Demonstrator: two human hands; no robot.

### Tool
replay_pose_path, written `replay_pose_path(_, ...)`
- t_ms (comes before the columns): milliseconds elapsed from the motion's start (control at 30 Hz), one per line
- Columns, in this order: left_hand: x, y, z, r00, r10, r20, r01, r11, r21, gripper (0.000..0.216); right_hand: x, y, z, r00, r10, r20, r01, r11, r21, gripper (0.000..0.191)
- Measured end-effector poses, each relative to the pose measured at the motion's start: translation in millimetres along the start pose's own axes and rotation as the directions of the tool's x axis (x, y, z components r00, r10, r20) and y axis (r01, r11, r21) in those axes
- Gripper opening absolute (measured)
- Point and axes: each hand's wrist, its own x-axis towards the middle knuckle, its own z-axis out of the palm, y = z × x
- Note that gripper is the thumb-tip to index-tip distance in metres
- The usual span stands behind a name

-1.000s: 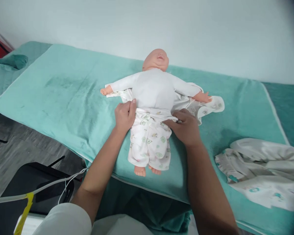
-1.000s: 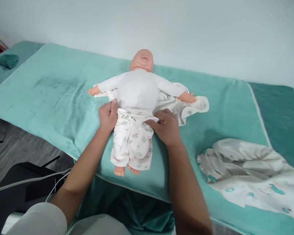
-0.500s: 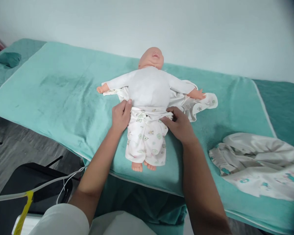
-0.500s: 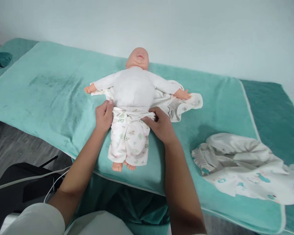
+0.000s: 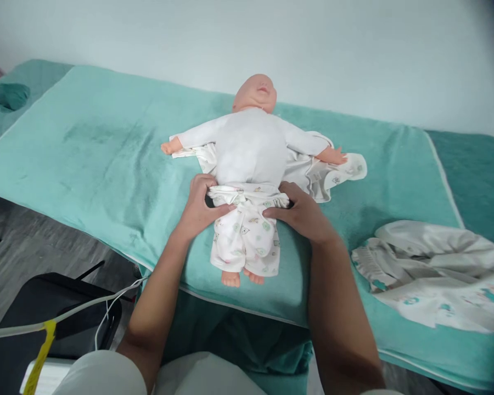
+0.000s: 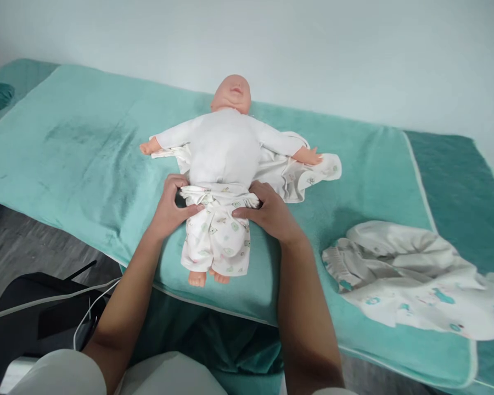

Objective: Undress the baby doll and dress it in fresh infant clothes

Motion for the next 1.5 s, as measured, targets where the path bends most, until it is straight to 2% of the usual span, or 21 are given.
replay_pose_path(133,0.1,0.5,0.5,0.999,0.038,-0.005,-0.038,0.999,0.027,0.043,0.9,0.0,1.0,0.998,-0.055,0.007,0.054,0.998,0.018,0.048)
replay_pose_path(500,-0.3,2.8,0.8,1.000,0.000,-0.021,0.001,1.000,0.031,0.040,1.1,4.5,3.0,0.994,-0.102,-0.024,0.103,0.993,0.058,0.045)
replay_pose_path(1033,-0.6,4.5,0.3,1.000,0.003,-0.026,-0.002,0.999,0.046,0.037,0.0,4.0,3.9,0.997,-0.079,-0.025,0.080,0.996,0.043,0.043)
replay_pose_path(1267,-1.3,3.1,1.8,0.997,0.044,-0.056,-0.042,0.999,0.032,0.036,0.4,3.3,4.7,0.997,-0.066,-0.029,0.068,0.997,0.042,0.045)
replay_pose_path(1500,-1.7,4.8,0.7,0.999,0.014,-0.047,-0.012,0.999,0.044,0.036,-0.9,2.5,6.2,0.996,-0.078,-0.050,0.080,0.996,0.032,0.046)
